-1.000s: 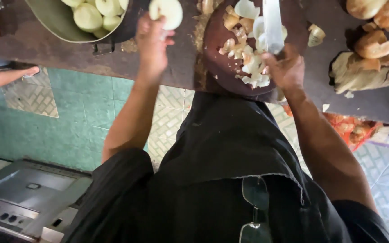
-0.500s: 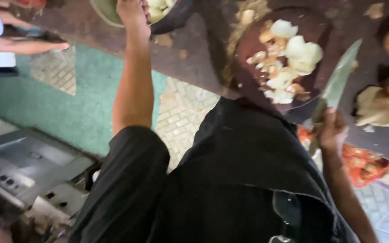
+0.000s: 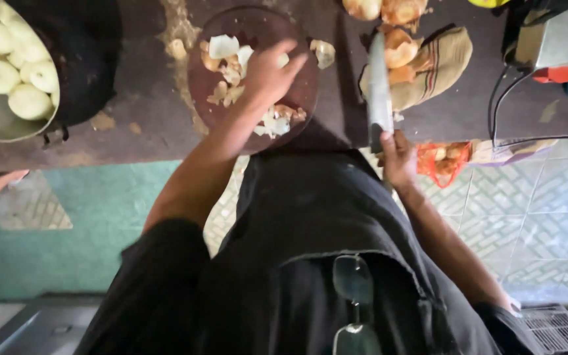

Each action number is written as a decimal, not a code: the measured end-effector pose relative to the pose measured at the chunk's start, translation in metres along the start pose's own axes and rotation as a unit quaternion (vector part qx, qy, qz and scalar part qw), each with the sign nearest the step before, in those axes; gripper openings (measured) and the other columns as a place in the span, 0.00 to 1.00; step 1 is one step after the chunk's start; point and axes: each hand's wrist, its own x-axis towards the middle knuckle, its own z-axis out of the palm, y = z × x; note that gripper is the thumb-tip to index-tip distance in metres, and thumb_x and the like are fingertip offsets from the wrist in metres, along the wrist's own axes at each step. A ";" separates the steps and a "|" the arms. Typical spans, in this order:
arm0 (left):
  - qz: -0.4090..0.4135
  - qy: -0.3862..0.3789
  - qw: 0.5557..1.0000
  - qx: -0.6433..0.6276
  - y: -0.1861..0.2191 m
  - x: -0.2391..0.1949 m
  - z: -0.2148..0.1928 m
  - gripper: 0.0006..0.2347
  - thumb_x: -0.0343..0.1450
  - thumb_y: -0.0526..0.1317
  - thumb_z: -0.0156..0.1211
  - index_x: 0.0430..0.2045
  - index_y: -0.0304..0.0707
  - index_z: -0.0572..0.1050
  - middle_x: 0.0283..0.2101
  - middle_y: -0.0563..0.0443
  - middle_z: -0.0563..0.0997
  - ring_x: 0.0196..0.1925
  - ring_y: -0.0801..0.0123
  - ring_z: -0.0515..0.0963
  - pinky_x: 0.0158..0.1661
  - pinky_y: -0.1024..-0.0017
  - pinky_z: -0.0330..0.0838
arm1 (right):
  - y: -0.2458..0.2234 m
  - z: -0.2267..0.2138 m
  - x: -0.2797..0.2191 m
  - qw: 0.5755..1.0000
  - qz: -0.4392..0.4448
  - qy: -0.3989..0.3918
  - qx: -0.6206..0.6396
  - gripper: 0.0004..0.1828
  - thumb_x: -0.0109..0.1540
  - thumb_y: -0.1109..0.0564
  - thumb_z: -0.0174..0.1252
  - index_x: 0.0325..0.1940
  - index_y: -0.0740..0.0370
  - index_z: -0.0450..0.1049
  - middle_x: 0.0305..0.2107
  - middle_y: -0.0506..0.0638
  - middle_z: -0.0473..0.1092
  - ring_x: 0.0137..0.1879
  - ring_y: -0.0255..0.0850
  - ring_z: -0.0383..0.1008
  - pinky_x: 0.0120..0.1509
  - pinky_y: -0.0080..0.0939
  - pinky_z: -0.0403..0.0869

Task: Peeling and slicing onions on a wooden cutting board and transferring them to a large pot.

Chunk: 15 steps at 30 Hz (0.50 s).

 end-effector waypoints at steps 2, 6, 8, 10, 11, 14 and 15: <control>0.057 -0.037 0.997 0.021 0.040 0.043 0.029 0.20 0.77 0.52 0.53 0.56 0.36 0.75 0.13 0.66 0.70 0.11 0.87 0.63 0.13 0.85 0.56 | 0.012 -0.022 0.004 0.999 -0.027 0.025 0.032 0.22 0.72 0.40 0.51 0.31 0.55 0.63 0.22 0.46 0.62 0.24 0.33 0.67 0.23 0.34 0.72; -0.015 0.004 1.000 0.020 0.074 0.107 0.083 0.25 0.62 0.68 0.45 0.20 0.44 0.70 0.23 0.47 0.82 0.30 0.51 0.84 0.30 0.55 0.69 | 0.024 -0.069 -0.006 0.994 -0.025 0.092 0.060 0.21 0.75 0.45 0.52 0.34 0.60 0.68 0.20 0.53 0.67 0.24 0.40 0.71 0.25 0.37 0.73; -0.004 -0.009 1.000 0.007 0.081 0.121 0.098 0.23 0.61 0.66 0.48 0.23 0.45 0.70 0.26 0.48 0.82 0.31 0.52 0.84 0.31 0.56 0.70 | 0.035 -0.085 -0.003 0.986 -0.065 0.127 0.087 0.19 0.77 0.49 0.52 0.36 0.62 0.72 0.18 0.58 0.69 0.23 0.46 0.74 0.25 0.40 0.72; 0.006 -0.031 0.999 -0.037 0.082 0.126 0.106 0.20 0.59 0.59 0.56 0.32 0.45 0.69 0.33 0.49 0.82 0.36 0.56 0.84 0.35 0.60 0.72 | 0.047 -0.094 -0.002 0.983 -0.059 0.138 0.103 0.19 0.78 0.48 0.50 0.39 0.62 0.72 0.16 0.56 0.66 0.24 0.44 0.74 0.27 0.37 0.72; 0.004 -0.035 0.999 -0.034 0.080 0.125 0.108 0.20 0.59 0.59 0.56 0.32 0.45 0.69 0.33 0.49 0.82 0.36 0.56 0.84 0.35 0.60 0.72 | 0.054 -0.098 -0.001 0.983 -0.055 0.138 0.105 0.19 0.78 0.48 0.50 0.39 0.62 0.72 0.16 0.56 0.66 0.24 0.44 0.74 0.27 0.37 0.72; 0.018 -0.045 0.996 -0.073 0.077 0.133 0.098 0.24 0.56 0.53 0.65 0.42 0.46 0.69 0.39 0.50 0.82 0.41 0.60 0.84 0.39 0.64 0.75 | 0.050 -0.103 0.008 0.986 -0.035 0.116 0.114 0.21 0.77 0.45 0.50 0.39 0.62 0.71 0.19 0.56 0.70 0.24 0.43 0.74 0.26 0.38 0.69; 0.021 -0.046 0.994 -0.096 0.073 0.133 0.090 0.27 0.55 0.50 0.70 0.47 0.47 0.68 0.43 0.51 0.83 0.43 0.61 0.84 0.40 0.66 0.76 | 0.037 -0.103 0.007 0.992 -0.006 0.104 0.068 0.23 0.75 0.42 0.50 0.33 0.59 0.65 0.18 0.53 0.70 0.22 0.40 0.73 0.24 0.36 0.67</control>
